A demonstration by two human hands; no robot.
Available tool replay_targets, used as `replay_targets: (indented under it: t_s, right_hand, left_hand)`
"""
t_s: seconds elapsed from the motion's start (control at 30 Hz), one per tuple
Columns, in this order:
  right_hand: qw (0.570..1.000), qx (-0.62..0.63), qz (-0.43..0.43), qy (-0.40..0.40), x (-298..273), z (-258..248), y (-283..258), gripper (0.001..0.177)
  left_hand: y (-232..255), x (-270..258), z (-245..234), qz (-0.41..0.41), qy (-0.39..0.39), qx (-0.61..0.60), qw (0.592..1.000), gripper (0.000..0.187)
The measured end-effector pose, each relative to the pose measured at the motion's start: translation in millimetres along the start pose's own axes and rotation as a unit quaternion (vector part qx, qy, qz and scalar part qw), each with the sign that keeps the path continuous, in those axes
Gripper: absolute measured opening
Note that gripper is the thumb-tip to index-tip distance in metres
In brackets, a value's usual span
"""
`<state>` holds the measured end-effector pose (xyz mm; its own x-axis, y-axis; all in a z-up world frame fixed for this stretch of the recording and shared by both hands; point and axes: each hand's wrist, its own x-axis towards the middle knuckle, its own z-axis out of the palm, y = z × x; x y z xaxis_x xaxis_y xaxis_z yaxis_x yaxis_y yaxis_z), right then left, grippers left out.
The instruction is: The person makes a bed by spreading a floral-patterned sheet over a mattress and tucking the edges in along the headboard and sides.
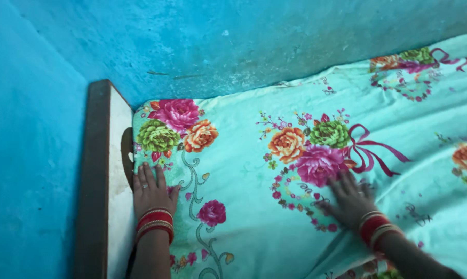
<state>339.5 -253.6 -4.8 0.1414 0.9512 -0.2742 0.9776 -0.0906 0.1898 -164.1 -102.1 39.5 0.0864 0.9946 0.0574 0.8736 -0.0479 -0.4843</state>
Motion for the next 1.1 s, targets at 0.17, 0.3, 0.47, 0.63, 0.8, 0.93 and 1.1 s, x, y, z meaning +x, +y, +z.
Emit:
replay_targets:
  t_s: [0.17, 0.3, 0.47, 0.63, 0.8, 0.93, 1.1]
  right_hand:
    - [0.997, 0.044, 0.064, 0.018, -14, 14, 36, 0.099]
    - [0.996, -0.079, -0.012, -0.047, -7, -7, 11, 0.069]
    - [0.977, -0.162, -0.139, -0.023, 5, -40, -56, 0.049]
    - [0.993, 0.097, -0.06, 0.038, 6, -52, -101, 0.091]
    - [0.987, 0.15, -0.051, 0.028, -2, -41, -99, 0.088]
    - [0.992, 0.115, -0.03, 0.045, -11, -18, -70, 0.085]
    - [0.986, 0.104, -0.039, 0.121, -18, 5, -36, 0.087]
  left_hand:
    - [3, 2, 11, -0.003, 0.027, -0.012, 1.0, 0.087]
    - [12, 2, -6, -0.029, 0.034, -0.084, 0.995, 0.092]
    - [75, -24, -34, 0.059, -0.012, -0.207, 0.976, 0.077]
    - [158, -51, -48, 0.121, 0.011, -0.303, 0.945, 0.078]
    - [200, -78, -55, 0.119, 0.015, -0.347, 0.93, 0.079]
    - [199, -93, -59, 0.072, -0.04, -0.364, 0.928, 0.079]
    - [202, -102, -60, 0.029, -0.023, -0.357, 0.933, 0.078]
